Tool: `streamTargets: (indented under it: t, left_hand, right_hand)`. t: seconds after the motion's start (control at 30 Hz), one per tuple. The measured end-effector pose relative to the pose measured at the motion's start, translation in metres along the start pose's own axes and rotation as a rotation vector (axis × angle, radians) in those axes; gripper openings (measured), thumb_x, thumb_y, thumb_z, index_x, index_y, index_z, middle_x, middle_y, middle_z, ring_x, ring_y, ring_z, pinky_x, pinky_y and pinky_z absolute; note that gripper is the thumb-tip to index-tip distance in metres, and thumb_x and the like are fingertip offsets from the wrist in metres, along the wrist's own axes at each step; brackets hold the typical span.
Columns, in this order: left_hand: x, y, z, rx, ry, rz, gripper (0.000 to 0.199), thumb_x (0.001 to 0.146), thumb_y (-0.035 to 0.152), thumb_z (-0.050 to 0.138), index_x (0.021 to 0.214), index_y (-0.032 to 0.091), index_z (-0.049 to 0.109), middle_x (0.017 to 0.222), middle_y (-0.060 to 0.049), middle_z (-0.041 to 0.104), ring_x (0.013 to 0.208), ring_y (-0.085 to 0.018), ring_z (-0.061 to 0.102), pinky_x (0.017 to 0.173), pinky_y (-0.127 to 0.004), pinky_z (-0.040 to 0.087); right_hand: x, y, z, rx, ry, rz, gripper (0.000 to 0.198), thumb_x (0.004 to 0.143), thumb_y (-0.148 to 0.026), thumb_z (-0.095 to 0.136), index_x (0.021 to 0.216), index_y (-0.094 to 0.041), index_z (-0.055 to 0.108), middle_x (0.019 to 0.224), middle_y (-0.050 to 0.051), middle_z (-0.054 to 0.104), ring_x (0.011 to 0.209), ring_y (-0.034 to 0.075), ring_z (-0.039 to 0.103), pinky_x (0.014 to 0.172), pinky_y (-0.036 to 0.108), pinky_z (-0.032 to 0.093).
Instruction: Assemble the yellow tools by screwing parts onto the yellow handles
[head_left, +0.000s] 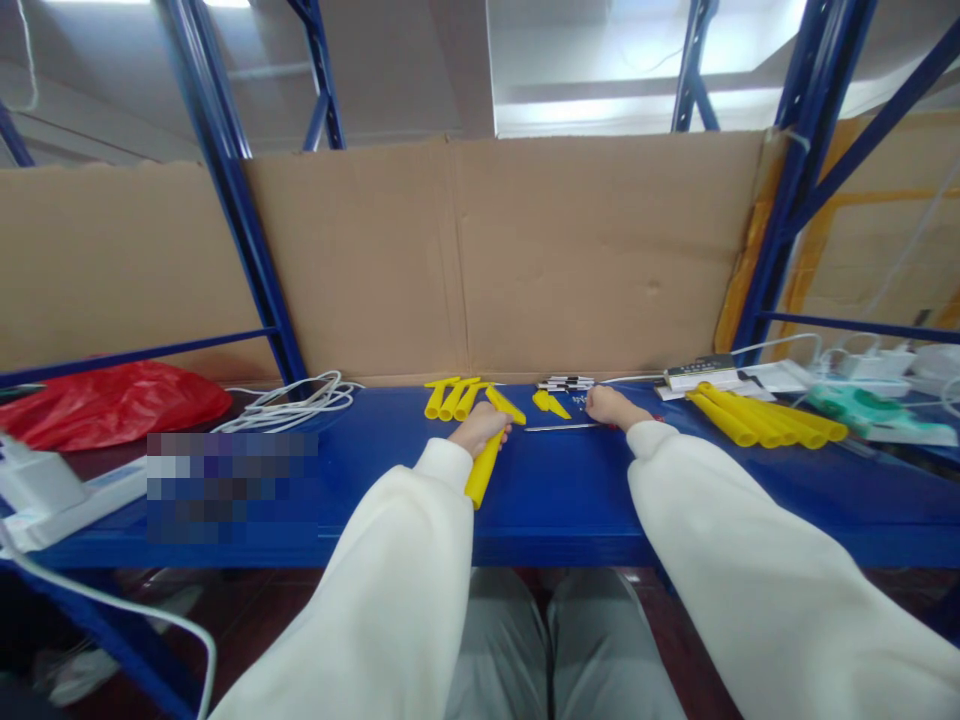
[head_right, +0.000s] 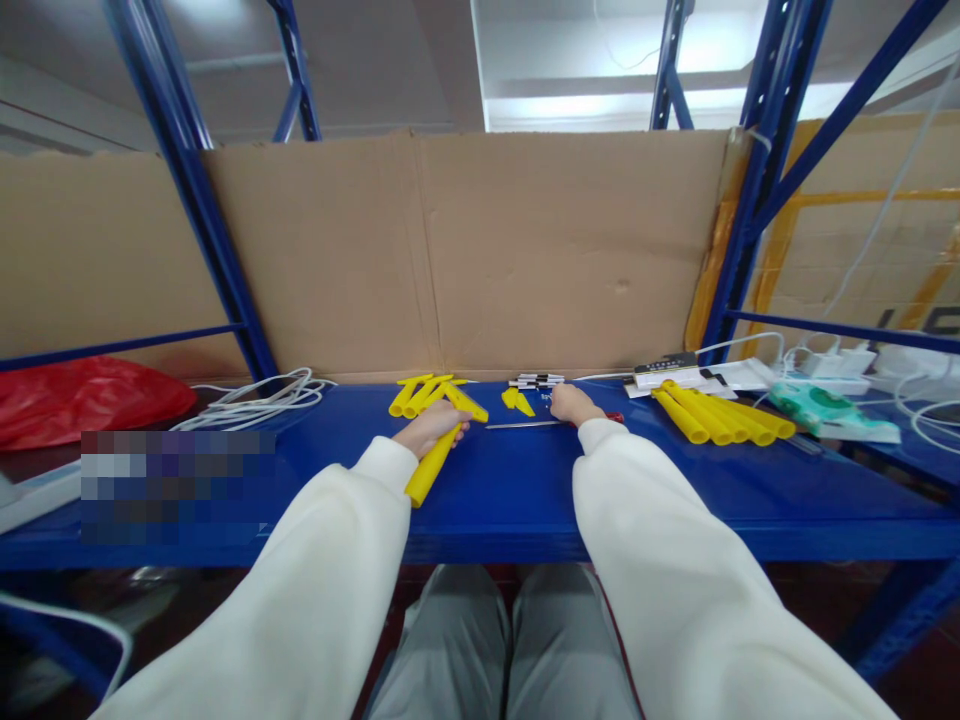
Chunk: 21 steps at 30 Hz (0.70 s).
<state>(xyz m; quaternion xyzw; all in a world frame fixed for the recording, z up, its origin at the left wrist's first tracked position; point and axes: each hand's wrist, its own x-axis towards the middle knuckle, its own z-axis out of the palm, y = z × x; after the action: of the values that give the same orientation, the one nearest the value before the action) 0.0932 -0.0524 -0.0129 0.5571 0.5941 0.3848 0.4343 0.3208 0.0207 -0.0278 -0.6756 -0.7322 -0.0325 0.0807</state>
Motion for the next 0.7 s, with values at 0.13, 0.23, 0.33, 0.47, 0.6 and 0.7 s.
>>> streamTargets:
  t: [0.13, 0.23, 0.33, 0.47, 0.6, 0.7]
  left_hand:
    - [0.002, -0.001, -0.001, 0.022, -0.012, -0.01, 0.03, 0.085, 0.005, 0.056, 0.06, 0.017, 0.046, 0.048, 0.004, 0.046, 0.039, -0.007, 0.04, 0.042, -0.02, 0.032]
    - [0.002, -0.001, -0.001, 0.022, -0.021, -0.015, 0.03, 0.086, 0.006, 0.056, 0.059, 0.016, 0.046, 0.048, 0.004, 0.046, 0.038, -0.007, 0.04, 0.041, -0.02, 0.031]
    - [0.003, -0.001, 0.0, -0.01, -0.026, -0.009, 0.03, 0.084, 0.005, 0.058, 0.06, 0.017, 0.046, 0.048, 0.004, 0.046, 0.038, -0.006, 0.039, 0.04, -0.019, 0.03]
    - [0.002, -0.001, 0.001, -0.036, -0.039, 0.001, 0.029, 0.083, 0.005, 0.06, 0.061, 0.017, 0.046, 0.049, 0.005, 0.046, 0.037, -0.006, 0.039, 0.039, -0.019, 0.029]
    - [-0.002, 0.001, 0.001, -0.019, -0.038, 0.007, 0.029, 0.085, 0.003, 0.056, 0.061, 0.017, 0.046, 0.048, 0.004, 0.046, 0.037, -0.006, 0.039, 0.039, -0.019, 0.03]
    - [-0.004, 0.003, 0.001, -0.01, -0.044, 0.016, 0.03, 0.087, 0.002, 0.053, 0.061, 0.016, 0.046, 0.047, 0.005, 0.045, 0.036, -0.006, 0.039, 0.039, -0.019, 0.029]
  right_hand:
    - [0.001, 0.008, 0.006, 0.058, 0.05, -0.023, 0.033, 0.084, -0.009, 0.054, 0.111, -0.014, 0.073, 0.102, 0.013, 0.076, 0.093, 0.022, 0.07, 0.079, 0.024, 0.049]
    - [0.005, 0.012, 0.011, 0.131, 0.094, -0.1, 0.031, 0.084, -0.012, 0.057, 0.109, -0.017, 0.074, 0.101, 0.01, 0.076, 0.092, 0.021, 0.07, 0.082, 0.024, 0.05]
    - [0.011, 0.012, 0.015, 0.146, 0.104, -0.173, 0.025, 0.083, -0.015, 0.06, 0.1, -0.02, 0.077, 0.104, 0.008, 0.076, 0.096, 0.021, 0.07, 0.085, 0.025, 0.049]
    - [0.014, 0.01, 0.015, 0.099, 0.106, -0.189, 0.02, 0.083, -0.017, 0.061, 0.093, -0.021, 0.078, 0.103, 0.007, 0.076, 0.097, 0.021, 0.069, 0.083, 0.025, 0.049]
    - [0.009, 0.004, 0.01, 0.035, 0.079, -0.146, 0.021, 0.084, -0.015, 0.057, 0.089, -0.018, 0.077, 0.097, 0.01, 0.076, 0.088, 0.021, 0.069, 0.075, 0.025, 0.048]
    - [0.004, -0.001, 0.005, -0.004, 0.061, -0.122, 0.025, 0.084, -0.011, 0.052, 0.088, -0.015, 0.076, 0.089, 0.012, 0.076, 0.081, 0.021, 0.069, 0.069, 0.025, 0.046]
